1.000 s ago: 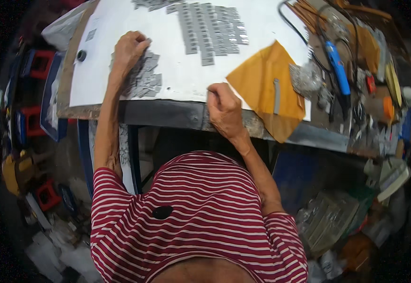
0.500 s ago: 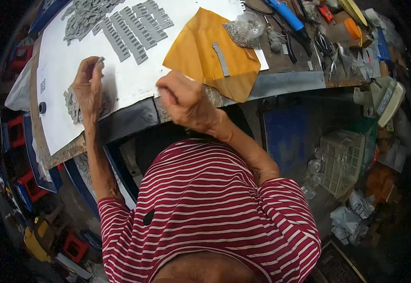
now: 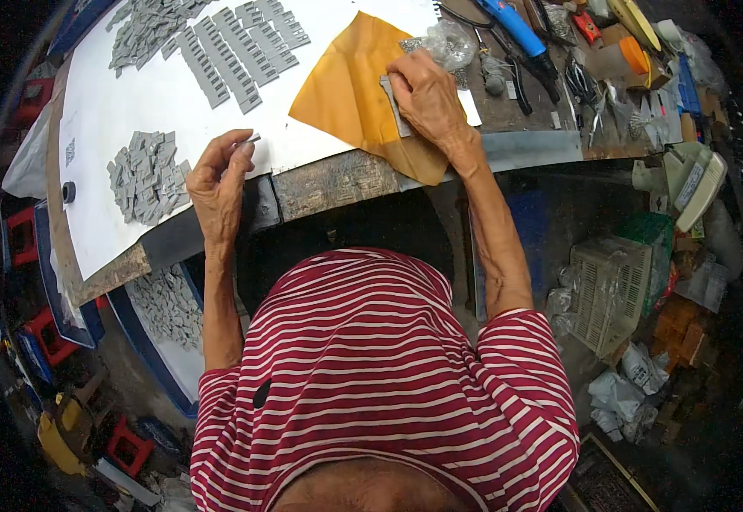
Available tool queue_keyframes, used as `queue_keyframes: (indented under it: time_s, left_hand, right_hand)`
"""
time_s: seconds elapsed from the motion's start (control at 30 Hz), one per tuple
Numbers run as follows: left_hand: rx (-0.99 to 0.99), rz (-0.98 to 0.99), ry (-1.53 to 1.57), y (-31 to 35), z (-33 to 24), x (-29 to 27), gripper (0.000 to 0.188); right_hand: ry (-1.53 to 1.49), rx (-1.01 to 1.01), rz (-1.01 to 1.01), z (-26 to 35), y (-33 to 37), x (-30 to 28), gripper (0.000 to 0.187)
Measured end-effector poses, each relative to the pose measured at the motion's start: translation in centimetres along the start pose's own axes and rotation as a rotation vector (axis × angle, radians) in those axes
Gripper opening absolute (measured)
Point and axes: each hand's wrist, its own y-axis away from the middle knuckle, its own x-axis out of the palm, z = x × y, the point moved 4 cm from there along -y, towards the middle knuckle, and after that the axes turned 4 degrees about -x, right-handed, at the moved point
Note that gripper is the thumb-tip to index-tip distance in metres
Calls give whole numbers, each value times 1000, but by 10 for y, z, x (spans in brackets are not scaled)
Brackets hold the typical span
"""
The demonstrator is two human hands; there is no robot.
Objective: The recorder is inspecting and organizing small grey components on a workbench.
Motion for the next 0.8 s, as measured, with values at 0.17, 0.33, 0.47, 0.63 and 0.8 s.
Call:
queue_keyframes:
  time_s: [0.17,0.33,0.47,0.63,0.8]
  left_hand:
    - [22,4,-11,2,1,0,17]
    - [48,13,-23,3,2,0,17]
    - [71,9,4,4,1,0,17]
    - [52,19,1,4,0,0,18]
    - [40,72,80,4,-2,3,17]
  right_hand:
    - [23,-118,104,7,-4,0,8]
    - [85,-218,158,10,-8,2,8]
    - [169,-276,192,7,-8,6,9]
    - [177,-288,172,5,-9,9,10]
    - [158,-284,113,3,-8,7,9]
